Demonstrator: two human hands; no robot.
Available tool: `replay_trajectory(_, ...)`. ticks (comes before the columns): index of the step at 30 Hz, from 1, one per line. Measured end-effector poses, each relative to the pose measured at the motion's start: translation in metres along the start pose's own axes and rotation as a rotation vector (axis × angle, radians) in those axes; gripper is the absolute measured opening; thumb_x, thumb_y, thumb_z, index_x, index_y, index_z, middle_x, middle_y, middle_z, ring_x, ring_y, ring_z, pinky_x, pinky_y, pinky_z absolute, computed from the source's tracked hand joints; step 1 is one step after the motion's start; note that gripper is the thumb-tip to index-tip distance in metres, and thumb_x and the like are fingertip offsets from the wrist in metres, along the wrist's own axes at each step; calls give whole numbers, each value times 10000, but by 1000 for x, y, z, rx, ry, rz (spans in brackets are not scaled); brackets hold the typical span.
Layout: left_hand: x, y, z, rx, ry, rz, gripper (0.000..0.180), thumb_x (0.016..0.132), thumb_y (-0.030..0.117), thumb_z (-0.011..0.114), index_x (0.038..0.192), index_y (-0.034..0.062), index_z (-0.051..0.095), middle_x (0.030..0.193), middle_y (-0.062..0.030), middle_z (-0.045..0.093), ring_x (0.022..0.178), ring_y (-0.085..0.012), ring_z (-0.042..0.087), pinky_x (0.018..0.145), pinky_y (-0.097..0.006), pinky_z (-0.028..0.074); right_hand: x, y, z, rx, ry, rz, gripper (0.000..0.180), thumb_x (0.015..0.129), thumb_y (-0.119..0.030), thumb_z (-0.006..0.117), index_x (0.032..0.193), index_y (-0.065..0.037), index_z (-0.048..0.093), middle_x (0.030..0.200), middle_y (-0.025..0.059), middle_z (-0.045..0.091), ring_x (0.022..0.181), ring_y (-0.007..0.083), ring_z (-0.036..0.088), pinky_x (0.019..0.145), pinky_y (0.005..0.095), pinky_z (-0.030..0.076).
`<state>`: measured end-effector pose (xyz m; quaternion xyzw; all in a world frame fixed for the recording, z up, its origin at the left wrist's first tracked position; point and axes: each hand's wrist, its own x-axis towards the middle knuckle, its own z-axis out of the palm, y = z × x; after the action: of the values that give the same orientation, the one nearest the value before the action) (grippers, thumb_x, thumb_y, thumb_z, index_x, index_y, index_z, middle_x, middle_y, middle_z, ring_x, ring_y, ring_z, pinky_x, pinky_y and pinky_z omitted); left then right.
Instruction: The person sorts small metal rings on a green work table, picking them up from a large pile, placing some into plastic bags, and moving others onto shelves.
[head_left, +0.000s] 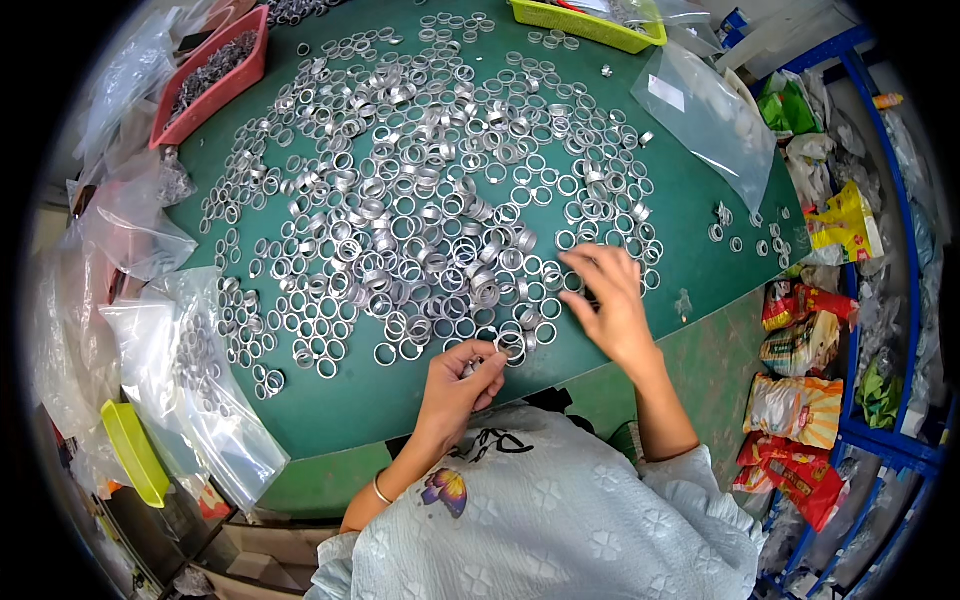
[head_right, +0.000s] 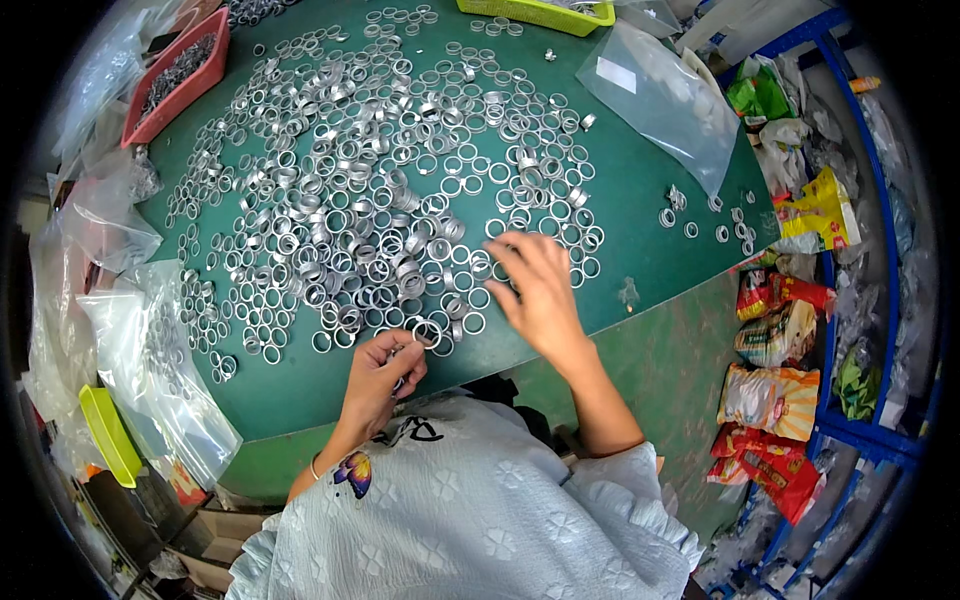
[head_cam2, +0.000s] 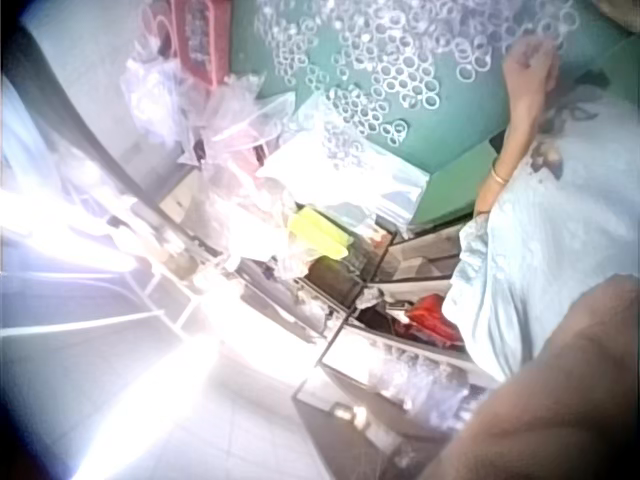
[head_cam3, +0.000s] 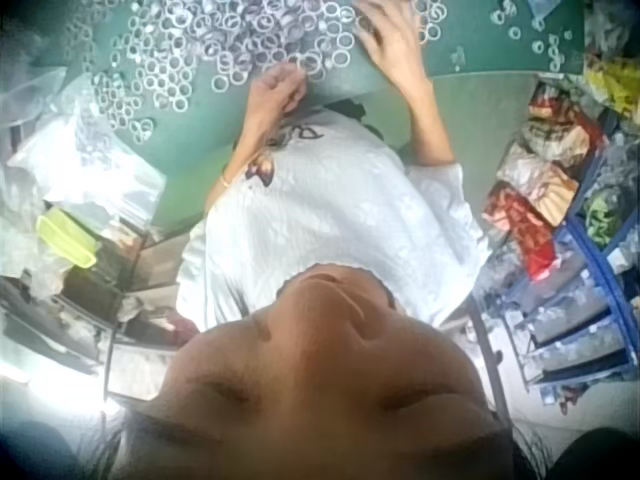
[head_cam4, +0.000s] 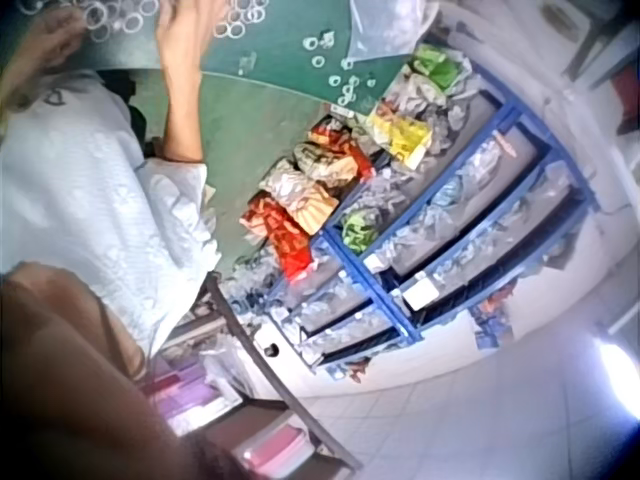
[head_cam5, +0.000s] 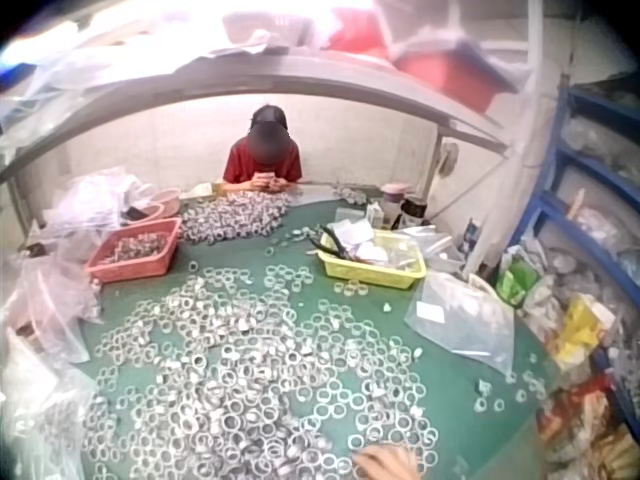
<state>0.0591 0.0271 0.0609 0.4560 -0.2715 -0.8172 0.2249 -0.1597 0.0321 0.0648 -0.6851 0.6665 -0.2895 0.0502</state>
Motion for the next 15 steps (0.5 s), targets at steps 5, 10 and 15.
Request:
replay_trajectory(5, -2, 1, 1, 8, -18, -1, 85, 852, 131, 611, 860, 46, 609, 624, 19, 534, 506, -22, 448, 420, -153, 297, 1, 6, 3, -110, -140, -146, 218, 711, -46, 639, 929, -49, 619, 954, 41, 576, 916, 210, 502, 834, 374, 330)
replay_trajectory(10, -2, -2, -4, -1, 8, 12, 87, 853, 130, 609, 864, 43, 610, 627, 17, 537, 506, -23, 450, 417, -154, 293, -1, 16, 2, 24, 37, 31, 144, 719, -42, 647, 861, -50, 627, 882, 56, 569, 887, 209, 507, 788, 365, 324)
replay_trajectory(15, -3, -2, -3, -3, -19, 7, 86, 851, 132, 614, 865, 48, 612, 629, 17, 539, 502, -21, 443, 418, -155, 291, 0, 7, 7, -41, 8, -42, 119, 698, -74, 674, 807, -56, 630, 862, 48, 577, 872, 213, 513, 788, 355, 323)
